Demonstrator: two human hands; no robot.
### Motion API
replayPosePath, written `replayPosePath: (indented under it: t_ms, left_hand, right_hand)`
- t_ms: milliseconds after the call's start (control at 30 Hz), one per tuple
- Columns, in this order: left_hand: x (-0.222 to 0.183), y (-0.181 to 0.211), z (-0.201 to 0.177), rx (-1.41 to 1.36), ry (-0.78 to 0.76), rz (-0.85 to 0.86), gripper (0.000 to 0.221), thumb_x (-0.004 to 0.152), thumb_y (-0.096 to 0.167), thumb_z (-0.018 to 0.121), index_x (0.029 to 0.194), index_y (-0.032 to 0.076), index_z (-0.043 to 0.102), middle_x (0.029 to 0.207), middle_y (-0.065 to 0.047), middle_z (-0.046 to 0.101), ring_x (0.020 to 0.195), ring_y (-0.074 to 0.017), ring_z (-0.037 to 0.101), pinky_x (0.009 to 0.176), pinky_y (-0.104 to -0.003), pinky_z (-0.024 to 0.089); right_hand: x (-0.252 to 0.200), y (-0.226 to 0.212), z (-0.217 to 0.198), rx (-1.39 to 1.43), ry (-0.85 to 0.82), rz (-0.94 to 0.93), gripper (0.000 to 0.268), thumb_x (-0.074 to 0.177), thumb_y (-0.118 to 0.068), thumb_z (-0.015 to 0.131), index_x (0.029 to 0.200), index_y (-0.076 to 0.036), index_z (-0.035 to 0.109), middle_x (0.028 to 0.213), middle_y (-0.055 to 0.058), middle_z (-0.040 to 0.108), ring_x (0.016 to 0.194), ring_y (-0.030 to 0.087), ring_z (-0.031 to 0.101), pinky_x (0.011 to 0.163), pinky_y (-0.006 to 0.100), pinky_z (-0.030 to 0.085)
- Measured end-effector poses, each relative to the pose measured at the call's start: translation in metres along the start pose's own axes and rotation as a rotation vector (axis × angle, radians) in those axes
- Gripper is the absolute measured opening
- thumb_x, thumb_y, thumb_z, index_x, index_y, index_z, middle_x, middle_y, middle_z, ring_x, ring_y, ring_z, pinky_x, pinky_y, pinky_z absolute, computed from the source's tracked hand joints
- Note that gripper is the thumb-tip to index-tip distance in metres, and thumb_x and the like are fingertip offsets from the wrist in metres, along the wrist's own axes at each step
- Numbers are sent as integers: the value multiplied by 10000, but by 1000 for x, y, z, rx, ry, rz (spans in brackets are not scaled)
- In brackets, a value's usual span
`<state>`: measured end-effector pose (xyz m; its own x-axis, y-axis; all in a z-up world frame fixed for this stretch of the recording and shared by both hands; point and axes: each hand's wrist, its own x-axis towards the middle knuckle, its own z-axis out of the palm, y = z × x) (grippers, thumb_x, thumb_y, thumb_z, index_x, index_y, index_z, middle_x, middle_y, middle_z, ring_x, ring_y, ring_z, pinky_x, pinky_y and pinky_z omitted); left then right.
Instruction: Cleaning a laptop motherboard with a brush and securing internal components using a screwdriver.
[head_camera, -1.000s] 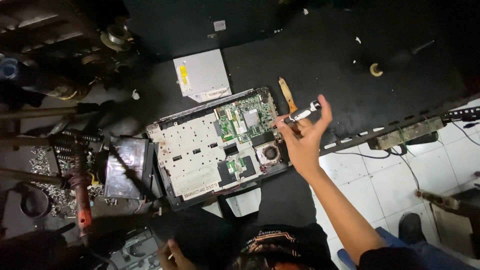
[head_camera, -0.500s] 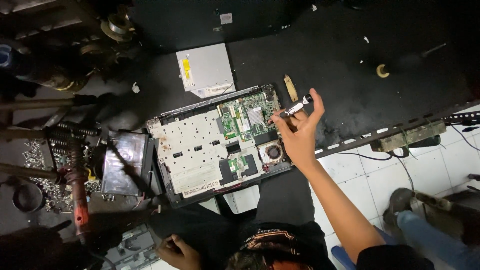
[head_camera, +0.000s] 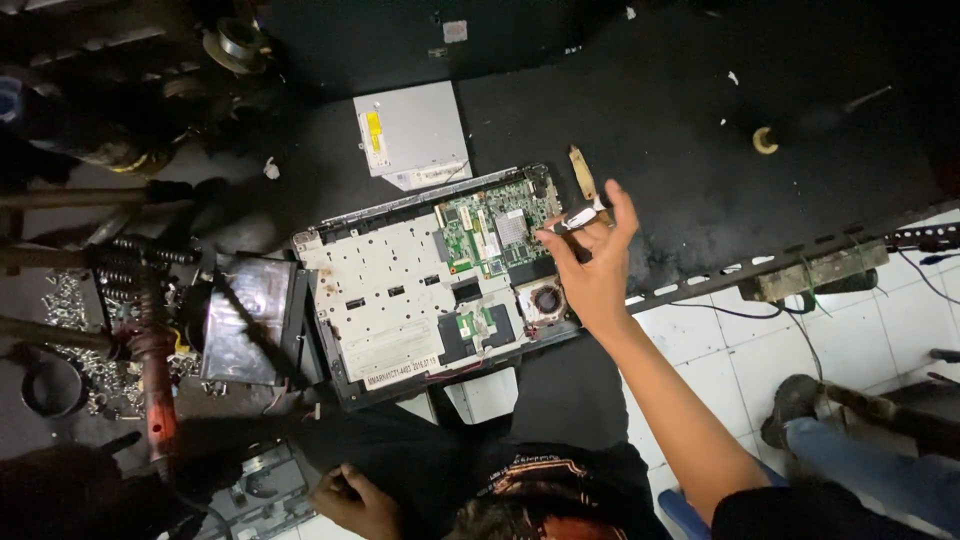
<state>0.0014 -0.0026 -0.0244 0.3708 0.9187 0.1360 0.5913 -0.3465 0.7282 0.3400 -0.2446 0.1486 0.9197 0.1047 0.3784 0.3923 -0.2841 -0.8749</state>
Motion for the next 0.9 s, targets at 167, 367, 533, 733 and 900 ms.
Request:
replayPosePath:
  t_ms: [167, 367, 533, 733, 900]
  left_hand:
    - [1, 21, -3, -6, -11, -26, 187, 1092, 171, 562, 1073, -15, 547, 1053, -189, 465, 898, -348, 479, 811, -457, 406]
    - [1, 9, -2, 2, -7, -26, 217, 1099, 182, 577, 1088, -34, 556, 1081, -211, 491, 970, -367, 501, 872, -458, 409]
    - [0, 10, -4, 0, -14, -46, 173, 1089, 134, 587, 1105, -37, 563, 1115, -220, 486, 976, -377, 533, 850, -479, 440]
    - [2, 15, -2, -11, -5, -15, 172, 1067, 115, 580, 1075, -53, 543, 1059, -210, 458, 941, -372, 483, 869, -472, 407]
    - [-1, -4, -1, 49, -30, -20, 218, 1097, 145, 577, 1098, -67, 528, 1109, -229, 477, 967, -395, 521, 858, -499, 425]
  right_hand:
    - [-4, 22, -5, -181, -105, -208, 728, 966, 53, 764, 1505, -141, 314, 1096, 163, 726, 972, 239, 745, 876, 403, 643]
    - [6, 13, -12, -235, -183, -258, 761, 983, -2, 769, 1528, -192, 273, 1195, 164, 690, 946, 239, 744, 827, 379, 635]
    - [-3, 31, -10, -417, -68, -467, 924, 925, -38, 909, 1556, -202, 254, 1087, 143, 624, 955, 258, 634, 777, 358, 585]
    - [-5, 35, -8, -503, 61, -447, 794, 901, -109, 952, 1467, -65, 396, 1128, 100, 674, 749, 154, 555, 732, 357, 617]
    - [-9, 22, -12, -367, -128, -304, 632, 968, -48, 800, 1432, -54, 371, 1283, 238, 630, 1079, 376, 719, 937, 477, 650]
